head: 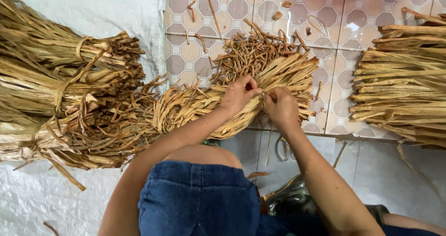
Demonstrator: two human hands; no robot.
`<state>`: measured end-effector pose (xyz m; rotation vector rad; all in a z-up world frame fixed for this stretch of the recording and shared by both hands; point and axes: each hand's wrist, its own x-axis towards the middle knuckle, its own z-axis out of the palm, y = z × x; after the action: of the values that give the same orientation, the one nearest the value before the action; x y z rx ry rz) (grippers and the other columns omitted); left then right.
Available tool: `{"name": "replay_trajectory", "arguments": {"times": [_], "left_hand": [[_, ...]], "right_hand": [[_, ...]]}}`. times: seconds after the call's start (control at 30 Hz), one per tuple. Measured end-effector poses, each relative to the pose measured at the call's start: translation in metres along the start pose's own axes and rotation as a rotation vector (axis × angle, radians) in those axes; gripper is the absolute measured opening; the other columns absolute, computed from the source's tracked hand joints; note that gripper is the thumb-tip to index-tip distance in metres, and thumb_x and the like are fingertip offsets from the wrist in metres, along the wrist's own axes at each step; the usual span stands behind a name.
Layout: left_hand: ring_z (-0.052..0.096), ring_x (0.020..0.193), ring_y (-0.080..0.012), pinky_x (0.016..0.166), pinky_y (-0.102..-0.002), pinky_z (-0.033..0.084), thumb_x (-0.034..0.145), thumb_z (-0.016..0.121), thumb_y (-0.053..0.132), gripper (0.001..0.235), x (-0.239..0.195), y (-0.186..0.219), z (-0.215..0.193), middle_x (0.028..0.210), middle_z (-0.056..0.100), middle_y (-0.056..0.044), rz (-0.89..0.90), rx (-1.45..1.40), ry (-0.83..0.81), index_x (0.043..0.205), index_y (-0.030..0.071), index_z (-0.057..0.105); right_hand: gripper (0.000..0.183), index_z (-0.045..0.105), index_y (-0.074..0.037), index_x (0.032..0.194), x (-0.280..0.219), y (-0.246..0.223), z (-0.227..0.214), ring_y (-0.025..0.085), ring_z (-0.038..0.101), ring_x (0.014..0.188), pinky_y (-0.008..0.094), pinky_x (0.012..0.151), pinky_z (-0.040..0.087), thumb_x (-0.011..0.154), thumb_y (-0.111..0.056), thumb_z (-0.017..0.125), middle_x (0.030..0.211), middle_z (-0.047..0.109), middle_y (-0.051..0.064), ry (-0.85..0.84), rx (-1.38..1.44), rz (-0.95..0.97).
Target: Trimming the ends of bundled dried plant fibers using scissors and organizing them into stacks.
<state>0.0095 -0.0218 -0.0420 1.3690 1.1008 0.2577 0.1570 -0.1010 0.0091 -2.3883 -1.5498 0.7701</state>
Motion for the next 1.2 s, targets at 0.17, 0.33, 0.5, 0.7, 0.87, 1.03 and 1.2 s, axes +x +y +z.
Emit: {"name": "replay_trajectory", "arguments": {"times": [0.17,0.33,0.5,0.7,0.87,1.03,1.2], "left_hand": [[0.068,0.090,-0.0181,0.084,-0.029,0.060,0.088,0.079,0.023,0.021,0.000,-0.010,0.001,0.105,0.061,-0.008,0.071,0.159,0.038,0.090,0.007,0.065],[0.068,0.095,-0.0204,0.090,-0.030,0.060,0.084,0.079,0.014,0.016,-0.008,-0.014,0.003,0.115,0.054,-0.011,0.195,0.300,0.015,0.088,0.006,0.066],[0.069,0.097,-0.0203,0.092,-0.031,0.060,0.087,0.076,0.013,0.013,-0.011,-0.008,0.001,0.124,0.053,-0.009,0.145,0.342,-0.052,0.095,0.005,0.069],[0.068,0.104,-0.0188,0.095,-0.031,0.057,0.085,0.080,0.016,0.013,-0.012,-0.010,0.000,0.132,0.056,-0.007,0.115,0.243,-0.027,0.095,0.008,0.077],[0.067,0.101,-0.0193,0.091,-0.033,0.057,0.077,0.086,0.019,0.015,-0.004,-0.022,0.010,0.126,0.060,-0.007,0.096,0.193,0.008,0.083,0.008,0.077],[0.067,0.099,-0.0209,0.091,-0.034,0.057,0.082,0.079,0.018,0.013,0.004,-0.022,0.008,0.115,0.062,-0.009,0.132,0.335,-0.010,0.084,0.007,0.073],[0.069,0.099,-0.0237,0.094,-0.038,0.058,0.089,0.072,0.025,0.022,0.008,-0.041,0.001,0.112,0.067,-0.011,0.078,0.360,-0.065,0.099,0.007,0.068]], "right_hand": [[0.011,0.076,-0.007,0.099,-0.008,-0.008,0.014,0.025,0.068,0.086,0.040,0.067,0.056,0.094,-0.016,0.073,0.109,0.068,0.008,0.122,-0.082,0.019],[0.021,0.075,-0.005,0.101,-0.006,-0.022,0.018,0.028,0.065,0.089,0.044,0.072,0.055,0.091,-0.023,0.077,0.102,0.061,0.012,0.098,-0.105,0.080],[0.020,0.075,-0.005,0.096,-0.002,-0.014,0.029,0.029,0.065,0.094,0.042,0.072,0.054,0.084,-0.021,0.077,0.104,0.063,0.009,0.241,-0.147,-0.050],[0.015,0.075,-0.001,0.089,0.004,0.068,0.086,0.020,0.065,0.078,0.033,0.073,0.053,0.093,-0.016,0.071,0.089,0.065,0.010,0.186,0.350,0.003],[0.030,0.073,0.001,0.098,0.002,0.026,0.032,0.023,0.051,0.063,0.035,0.052,0.040,0.097,-0.028,0.065,0.081,0.062,0.007,-0.232,0.651,0.555],[0.028,0.070,-0.005,0.108,-0.015,0.037,0.003,0.012,0.064,0.078,0.027,0.062,0.054,0.097,-0.030,0.065,0.096,0.064,0.003,-0.040,0.826,0.263],[0.035,0.059,0.001,0.111,-0.081,0.142,0.020,0.018,0.060,0.075,0.032,0.063,0.051,0.105,-0.033,0.068,0.099,0.063,0.014,0.525,0.777,0.448]]}}
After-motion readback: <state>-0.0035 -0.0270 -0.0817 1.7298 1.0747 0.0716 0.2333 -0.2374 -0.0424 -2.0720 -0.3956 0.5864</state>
